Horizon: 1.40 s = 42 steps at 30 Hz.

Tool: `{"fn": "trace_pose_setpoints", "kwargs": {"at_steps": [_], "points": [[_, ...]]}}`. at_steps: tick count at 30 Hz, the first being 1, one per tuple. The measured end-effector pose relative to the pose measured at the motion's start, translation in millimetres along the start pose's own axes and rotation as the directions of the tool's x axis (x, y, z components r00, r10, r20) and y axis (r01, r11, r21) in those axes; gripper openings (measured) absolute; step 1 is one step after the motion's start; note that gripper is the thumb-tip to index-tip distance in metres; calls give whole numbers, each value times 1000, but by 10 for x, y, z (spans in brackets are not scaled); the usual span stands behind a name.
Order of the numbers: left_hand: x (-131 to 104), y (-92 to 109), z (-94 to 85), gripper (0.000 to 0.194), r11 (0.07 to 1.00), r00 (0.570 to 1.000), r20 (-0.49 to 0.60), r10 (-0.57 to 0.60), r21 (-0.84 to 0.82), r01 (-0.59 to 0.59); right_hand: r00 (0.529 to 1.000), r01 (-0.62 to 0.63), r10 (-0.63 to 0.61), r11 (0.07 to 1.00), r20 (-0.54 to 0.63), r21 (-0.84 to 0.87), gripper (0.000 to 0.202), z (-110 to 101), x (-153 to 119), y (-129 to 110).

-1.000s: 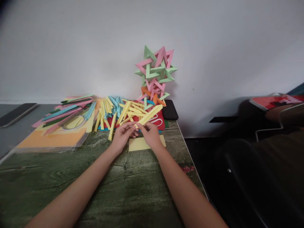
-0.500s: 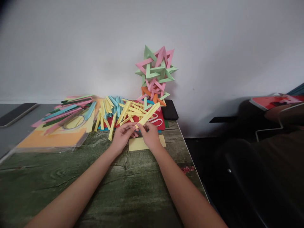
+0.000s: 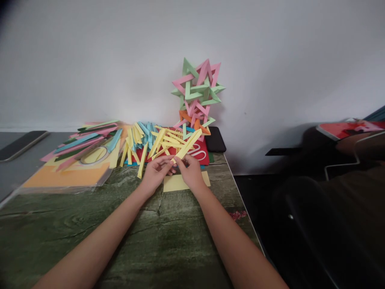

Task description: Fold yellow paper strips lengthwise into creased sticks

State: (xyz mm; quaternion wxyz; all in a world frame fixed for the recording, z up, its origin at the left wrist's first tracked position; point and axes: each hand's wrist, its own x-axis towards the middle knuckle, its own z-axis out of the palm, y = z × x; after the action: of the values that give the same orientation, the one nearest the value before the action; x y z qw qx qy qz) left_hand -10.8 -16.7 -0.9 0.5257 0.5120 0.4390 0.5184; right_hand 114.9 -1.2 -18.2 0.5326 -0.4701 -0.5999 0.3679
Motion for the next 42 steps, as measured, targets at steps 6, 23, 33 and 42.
{"fn": "trace_pose_setpoints", "kwargs": {"at_steps": [6,23,33,42], "points": [[-6,-5,10,32,999,999,-40,18,39,-17,999,14,-17,998,-44,-59,26,-2,-14,-28],[4,-14,-5,33,1000,999,-52,-9,-16,9,999,-44,46,998,-25,48,34,-16,12,-28],[13,-5,-61,18,993,997,-67,-36,-110,28,993,-115,97,941,70,319,32,-69,54,-30],[6,7,-15,20,1000,997,82,0,11,-1,961,-256,191,885,197,389,54,-108,45,-130]]}}
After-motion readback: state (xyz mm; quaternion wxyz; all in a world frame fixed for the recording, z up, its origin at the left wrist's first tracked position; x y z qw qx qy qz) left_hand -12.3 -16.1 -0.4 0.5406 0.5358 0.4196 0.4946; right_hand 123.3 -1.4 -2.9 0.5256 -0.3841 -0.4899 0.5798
